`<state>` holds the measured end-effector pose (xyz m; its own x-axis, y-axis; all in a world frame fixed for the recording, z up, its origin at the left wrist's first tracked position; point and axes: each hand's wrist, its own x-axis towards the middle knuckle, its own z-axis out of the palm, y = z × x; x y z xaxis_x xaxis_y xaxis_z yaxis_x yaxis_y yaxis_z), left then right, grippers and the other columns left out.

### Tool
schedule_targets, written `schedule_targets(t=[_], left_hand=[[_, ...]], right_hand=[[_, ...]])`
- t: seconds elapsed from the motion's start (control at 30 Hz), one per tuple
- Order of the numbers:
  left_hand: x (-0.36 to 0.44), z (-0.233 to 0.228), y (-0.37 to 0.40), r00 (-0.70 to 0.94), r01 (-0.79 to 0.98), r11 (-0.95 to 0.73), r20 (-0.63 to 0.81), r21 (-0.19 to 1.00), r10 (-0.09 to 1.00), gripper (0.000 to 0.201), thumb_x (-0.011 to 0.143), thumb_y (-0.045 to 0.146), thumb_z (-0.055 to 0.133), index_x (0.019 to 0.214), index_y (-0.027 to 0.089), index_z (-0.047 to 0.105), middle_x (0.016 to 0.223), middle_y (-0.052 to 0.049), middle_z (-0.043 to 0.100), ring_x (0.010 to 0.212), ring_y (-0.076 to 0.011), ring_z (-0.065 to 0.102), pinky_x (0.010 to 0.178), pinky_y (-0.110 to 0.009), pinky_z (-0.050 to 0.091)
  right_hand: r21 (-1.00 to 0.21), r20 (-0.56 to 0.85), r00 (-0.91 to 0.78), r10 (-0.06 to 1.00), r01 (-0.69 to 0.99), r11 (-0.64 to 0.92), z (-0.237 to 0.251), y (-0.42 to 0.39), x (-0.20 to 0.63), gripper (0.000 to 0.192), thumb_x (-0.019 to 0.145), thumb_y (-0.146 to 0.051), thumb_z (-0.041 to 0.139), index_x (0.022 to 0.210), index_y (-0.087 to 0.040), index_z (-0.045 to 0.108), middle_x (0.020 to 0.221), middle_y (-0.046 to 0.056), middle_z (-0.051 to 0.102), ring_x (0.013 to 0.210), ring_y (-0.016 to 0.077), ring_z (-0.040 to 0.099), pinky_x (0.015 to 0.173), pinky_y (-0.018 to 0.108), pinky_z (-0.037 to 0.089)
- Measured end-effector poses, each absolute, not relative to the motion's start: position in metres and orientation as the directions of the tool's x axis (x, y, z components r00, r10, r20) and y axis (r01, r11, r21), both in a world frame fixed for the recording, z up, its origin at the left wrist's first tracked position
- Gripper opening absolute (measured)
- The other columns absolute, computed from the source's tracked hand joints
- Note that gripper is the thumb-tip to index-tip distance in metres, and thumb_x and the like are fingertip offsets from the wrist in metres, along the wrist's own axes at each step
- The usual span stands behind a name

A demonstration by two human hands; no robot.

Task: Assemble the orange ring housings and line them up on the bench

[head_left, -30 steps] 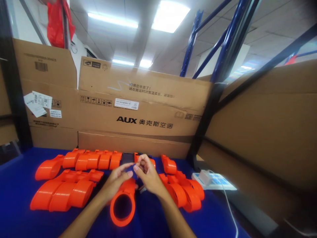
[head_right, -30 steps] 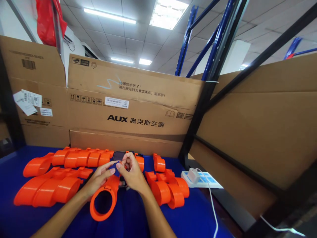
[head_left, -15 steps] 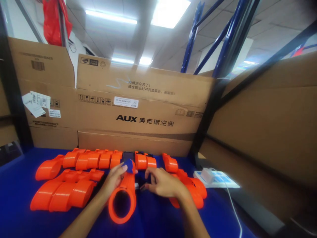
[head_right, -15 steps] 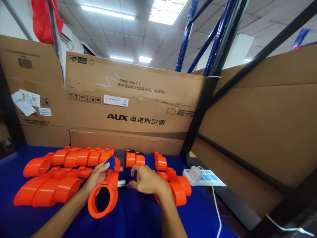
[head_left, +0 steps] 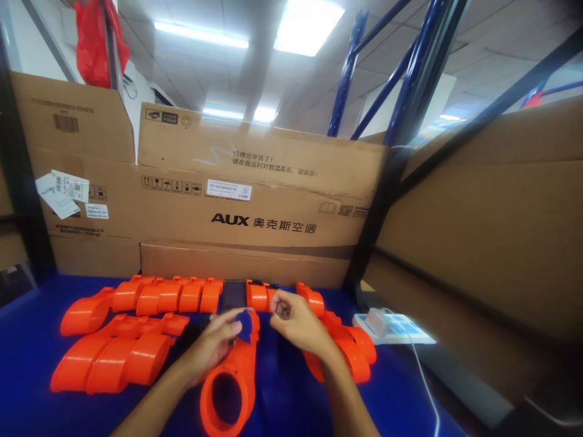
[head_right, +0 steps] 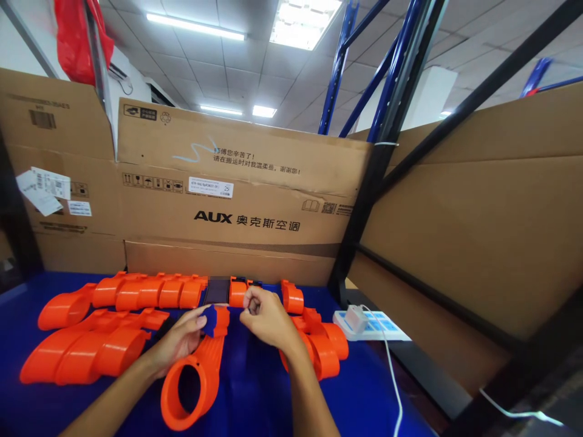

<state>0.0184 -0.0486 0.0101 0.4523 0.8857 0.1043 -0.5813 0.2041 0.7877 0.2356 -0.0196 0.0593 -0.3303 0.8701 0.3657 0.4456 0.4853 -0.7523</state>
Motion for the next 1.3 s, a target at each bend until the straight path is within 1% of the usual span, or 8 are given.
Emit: schedule_targets(t=[0.1,0.23,0.33,0.43,0.6,0.77,1.0,1.3], left_hand=[[0.019,0.006,-0.048,0.440,-0.553,0.170,0.112,0.816,0.891,0.037,0.079,0.024,0.074,0.116,0.018,0.069,0.109,-0.012,0.076,0.107,-0.0307,0.069,0.102,-0.046,0.047],[0.020,0.015,-0.048,0.369,-0.686,0.079,0.252,0.723,0.895,0.033,0.082,0.031,0.070,0.112,0.017,0.072,0.112,-0.011,0.076,0.117,-0.0320,0.064,0.107,-0.046,0.043],[0.018,0.026,-0.050,0.359,-0.716,0.053,0.302,0.696,0.883,0.039,0.083,0.035,0.065,0.117,0.015,0.070,0.118,-0.013,0.074,0.123,-0.0337,0.060,0.109,-0.047,0.041],[0.017,0.030,-0.053,0.367,-0.707,0.059,0.294,0.705,0.882,0.043,0.084,0.035,0.064,0.122,0.014,0.067,0.122,-0.014,0.071,0.125,-0.0346,0.059,0.109,-0.048,0.041],[0.016,0.019,-0.046,0.286,-0.716,0.032,0.251,0.697,0.925,0.037,0.083,0.027,0.067,0.119,0.019,0.063,0.125,-0.013,0.069,0.119,-0.0322,0.063,0.103,-0.048,0.047],[0.014,0.009,-0.034,0.098,-0.692,-0.098,0.227,0.715,0.969,0.041,0.075,0.026,0.075,0.114,0.023,0.062,0.124,-0.009,0.068,0.113,-0.0290,0.065,0.096,-0.044,0.052],[0.014,0.012,-0.034,0.038,-0.649,-0.183,0.271,0.739,0.962,0.039,0.072,0.027,0.079,0.108,0.024,0.065,0.120,-0.006,0.068,0.113,-0.0267,0.063,0.099,-0.042,0.050],[0.014,0.015,-0.040,0.046,-0.614,-0.223,0.317,0.757,0.947,0.039,0.072,0.025,0.081,0.108,0.025,0.065,0.111,-0.004,0.067,0.109,-0.0240,0.062,0.090,-0.033,0.052]], right_hand=[[-0.846,0.422,-0.289,0.859,0.214,0.488,0.059,-0.020,0.225,0.015,0.080,-0.027,0.067,0.086,-0.021,0.054,0.061,-0.006,0.049,0.051,0.0096,0.042,0.049,0.021,0.035],[-0.913,0.369,-0.350,0.861,0.036,0.406,0.060,-0.026,0.211,0.035,0.089,-0.051,0.062,0.109,-0.023,0.054,0.069,-0.005,0.051,0.054,0.0111,0.047,0.052,0.024,0.041],[-0.925,0.324,-0.401,0.857,0.057,0.376,0.056,-0.028,0.204,0.034,0.092,-0.054,0.057,0.112,-0.027,0.053,0.078,-0.002,0.056,0.069,0.0145,0.055,0.064,0.027,0.048],[-0.926,0.324,-0.416,0.850,0.046,0.375,0.049,-0.026,0.198,0.031,0.093,-0.054,0.056,0.110,-0.028,0.053,0.082,-0.002,0.058,0.074,0.0152,0.056,0.071,0.029,0.050],[-0.900,0.411,-0.302,0.860,0.017,0.436,0.045,-0.021,0.198,0.031,0.090,-0.051,0.062,0.107,-0.026,0.056,0.090,0.000,0.063,0.083,0.0178,0.062,0.078,0.031,0.051],[-0.824,0.526,-0.210,0.824,0.116,0.555,0.049,-0.019,0.207,0.035,0.085,-0.046,0.070,0.111,-0.023,0.066,0.110,0.008,0.069,0.102,0.0255,0.063,0.091,0.038,0.050],[-0.724,0.611,-0.267,0.745,0.191,0.662,0.051,-0.022,0.206,0.032,0.084,-0.040,0.073,0.112,-0.026,0.071,0.115,0.008,0.070,0.109,0.0272,0.062,0.098,0.043,0.047],[-0.740,0.576,-0.282,0.767,0.220,0.636,0.050,-0.023,0.206,0.033,0.083,-0.040,0.074,0.112,-0.025,0.071,0.115,0.009,0.070,0.110,0.0278,0.062,0.099,0.045,0.047]])
